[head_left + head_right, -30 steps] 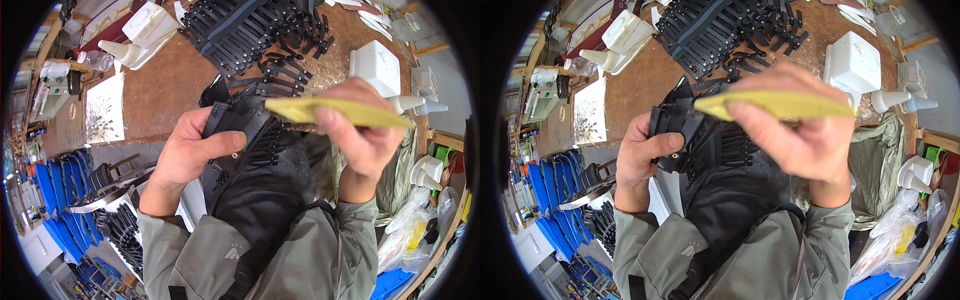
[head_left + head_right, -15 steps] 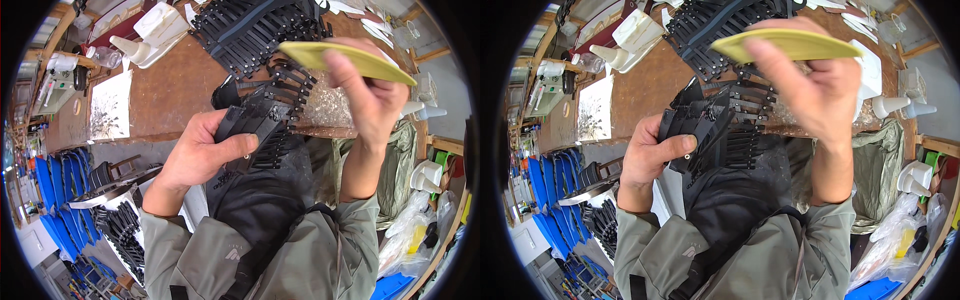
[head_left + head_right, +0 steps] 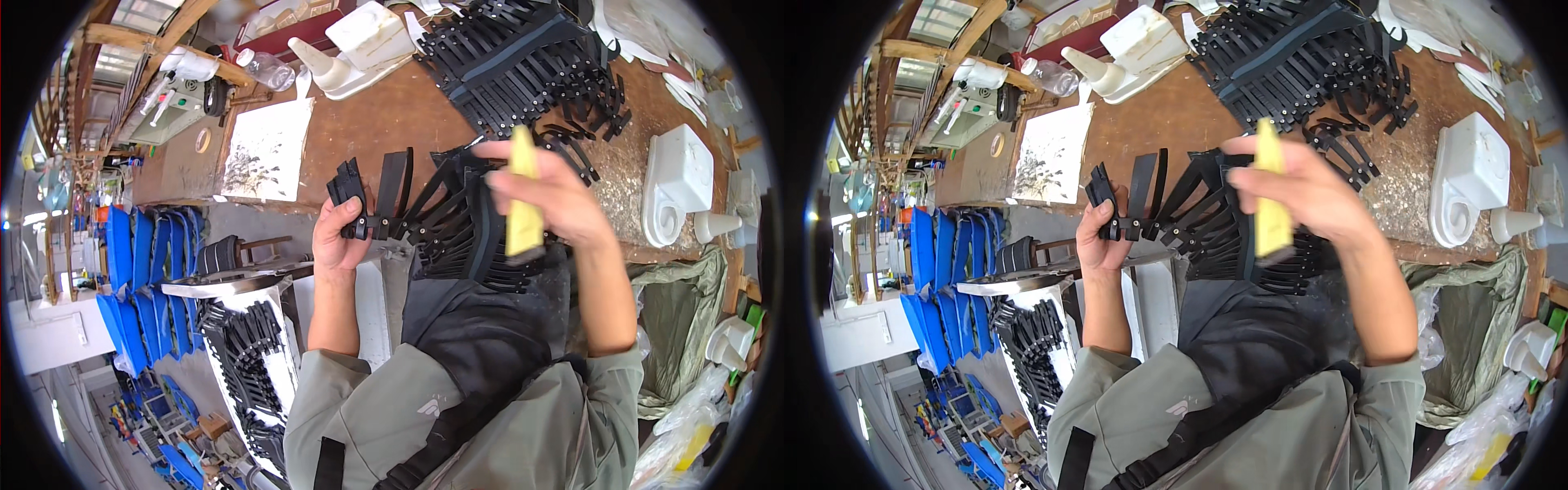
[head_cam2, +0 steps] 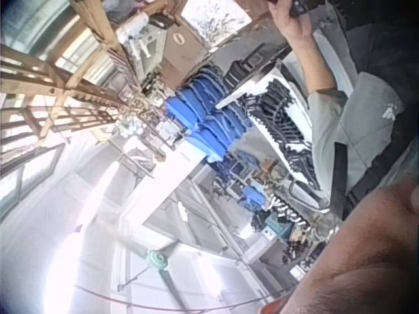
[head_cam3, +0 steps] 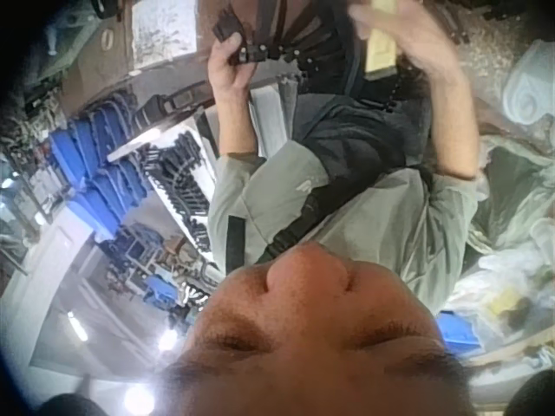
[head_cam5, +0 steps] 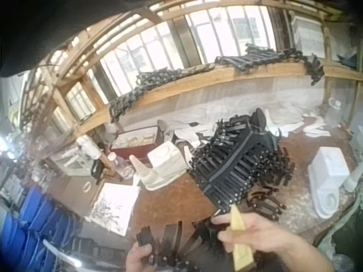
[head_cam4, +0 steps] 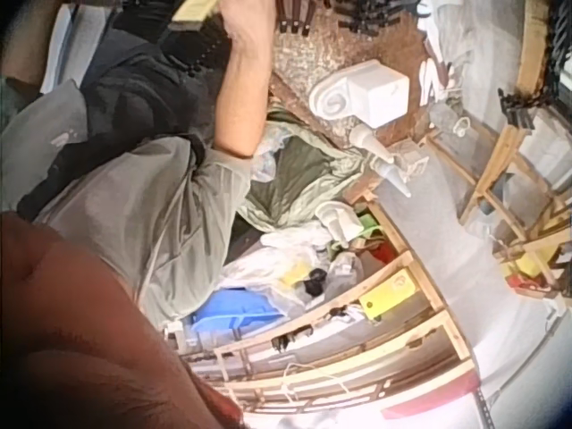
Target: Applying adhesive or sealant to black plastic ribbed shoe components using a yellow spreading tool on a workbench.
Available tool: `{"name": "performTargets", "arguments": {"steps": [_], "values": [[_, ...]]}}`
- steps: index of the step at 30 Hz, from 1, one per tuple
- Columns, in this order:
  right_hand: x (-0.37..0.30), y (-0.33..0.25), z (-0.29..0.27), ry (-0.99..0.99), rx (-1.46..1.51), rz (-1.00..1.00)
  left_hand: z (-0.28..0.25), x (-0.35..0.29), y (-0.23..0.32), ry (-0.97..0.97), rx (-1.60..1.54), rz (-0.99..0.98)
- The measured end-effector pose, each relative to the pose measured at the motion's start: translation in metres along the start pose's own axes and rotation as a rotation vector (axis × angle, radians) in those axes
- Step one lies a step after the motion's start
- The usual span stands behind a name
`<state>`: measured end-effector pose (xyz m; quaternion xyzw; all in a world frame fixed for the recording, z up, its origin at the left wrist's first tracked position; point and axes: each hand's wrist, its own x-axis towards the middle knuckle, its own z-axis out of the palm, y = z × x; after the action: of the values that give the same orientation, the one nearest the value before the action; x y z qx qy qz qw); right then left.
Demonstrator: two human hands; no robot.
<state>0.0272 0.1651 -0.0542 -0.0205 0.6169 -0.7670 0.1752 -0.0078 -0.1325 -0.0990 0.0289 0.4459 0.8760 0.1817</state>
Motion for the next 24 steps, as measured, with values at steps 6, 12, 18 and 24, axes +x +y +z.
{"name": "performTargets", "arguments": {"steps": [6, 12, 18, 24], "values": [[0.046, 0.015, 0.01, -0.161, 0.064, 0.217, 0.011, 0.01, -0.001, -0.123, -0.028, -0.007], [0.062, 0.01, 0.018, -0.262, 0.211, 0.145, 0.015, 0.017, 0.004, -0.255, -0.013, -0.089], [0.06, -0.006, 0.03, -0.149, 0.022, 0.104, 0.017, 0.014, 0.011, -0.125, -0.022, -0.18], [0.054, -0.007, 0.054, 0.01, -0.246, 0.01, 0.029, 0.016, 0.01, 0.182, 0.634, 0.386]]}}
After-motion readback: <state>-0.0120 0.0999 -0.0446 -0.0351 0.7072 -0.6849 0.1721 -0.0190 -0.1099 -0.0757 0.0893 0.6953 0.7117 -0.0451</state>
